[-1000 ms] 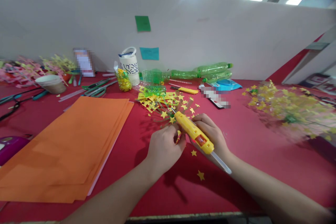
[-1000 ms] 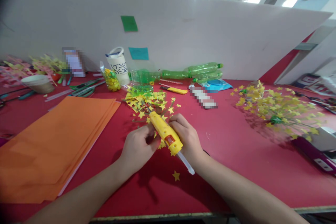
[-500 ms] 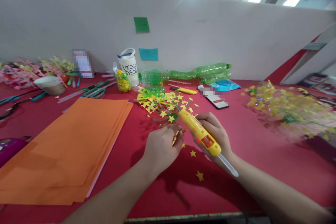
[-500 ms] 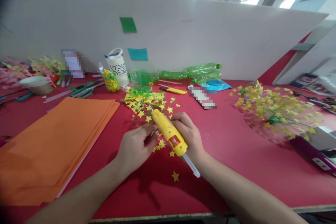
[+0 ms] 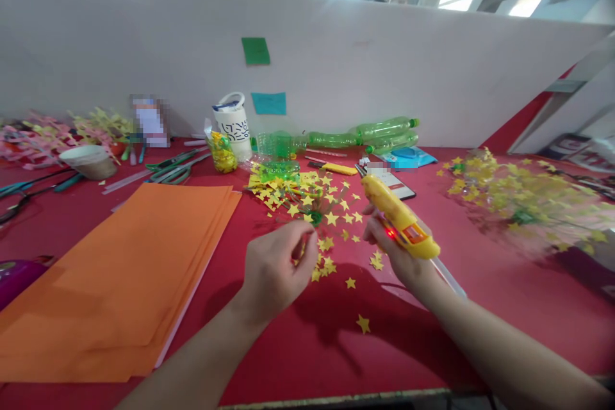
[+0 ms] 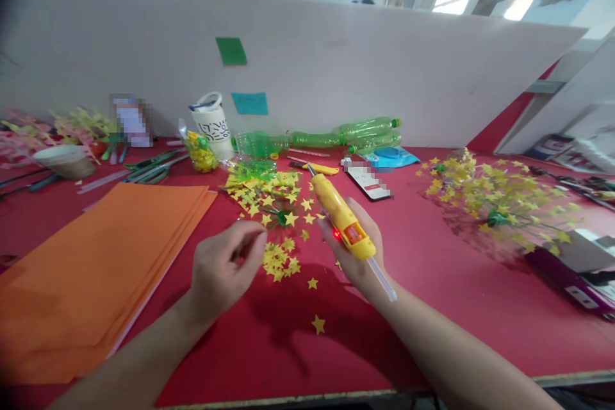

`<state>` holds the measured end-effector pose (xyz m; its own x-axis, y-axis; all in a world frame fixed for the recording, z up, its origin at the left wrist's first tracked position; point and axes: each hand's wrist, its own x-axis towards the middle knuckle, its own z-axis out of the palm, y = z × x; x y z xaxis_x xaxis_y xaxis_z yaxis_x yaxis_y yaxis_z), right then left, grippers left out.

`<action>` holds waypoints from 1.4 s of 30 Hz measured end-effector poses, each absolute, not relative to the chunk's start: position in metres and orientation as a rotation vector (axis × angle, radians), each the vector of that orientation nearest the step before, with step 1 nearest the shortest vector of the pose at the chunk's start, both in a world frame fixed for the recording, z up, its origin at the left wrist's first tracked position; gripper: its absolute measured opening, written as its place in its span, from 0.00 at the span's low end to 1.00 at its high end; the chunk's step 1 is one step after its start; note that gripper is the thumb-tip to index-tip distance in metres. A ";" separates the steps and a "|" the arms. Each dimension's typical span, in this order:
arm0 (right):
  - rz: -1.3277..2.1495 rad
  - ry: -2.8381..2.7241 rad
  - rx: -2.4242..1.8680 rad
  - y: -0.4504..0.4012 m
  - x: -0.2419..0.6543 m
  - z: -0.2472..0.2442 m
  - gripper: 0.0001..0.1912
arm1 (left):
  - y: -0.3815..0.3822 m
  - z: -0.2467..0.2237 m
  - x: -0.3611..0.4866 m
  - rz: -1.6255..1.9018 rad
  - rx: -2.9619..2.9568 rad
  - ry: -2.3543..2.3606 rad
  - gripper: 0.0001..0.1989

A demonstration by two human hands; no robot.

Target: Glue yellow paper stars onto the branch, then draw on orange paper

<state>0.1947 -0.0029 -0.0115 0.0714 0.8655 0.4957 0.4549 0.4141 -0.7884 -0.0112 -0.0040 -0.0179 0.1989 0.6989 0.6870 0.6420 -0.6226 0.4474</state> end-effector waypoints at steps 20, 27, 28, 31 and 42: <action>0.556 -1.370 -1.337 0.027 0.209 -0.030 0.15 | 0.030 -0.020 -0.024 1.551 1.543 1.239 0.11; 0.651 -1.313 -1.299 0.030 0.208 -0.025 0.16 | 0.007 -0.019 -0.021 1.620 2.035 1.244 0.03; 0.647 -1.301 -1.309 0.030 0.208 -0.024 0.16 | 0.001 -0.019 -0.019 1.536 2.207 1.165 0.04; 0.618 -1.267 -1.346 0.030 0.210 -0.023 0.17 | -0.015 -0.020 -0.007 1.112 2.683 0.827 0.07; 0.585 -1.193 -1.379 0.027 0.207 -0.015 0.20 | -0.025 -0.036 0.022 0.359 2.982 0.443 0.10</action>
<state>0.2066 0.0271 -0.0146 0.3559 0.8877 0.2922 0.3124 0.1817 -0.9324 0.0216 -0.0245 -0.0360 0.9296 0.2983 0.2165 0.2733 -0.9520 0.1378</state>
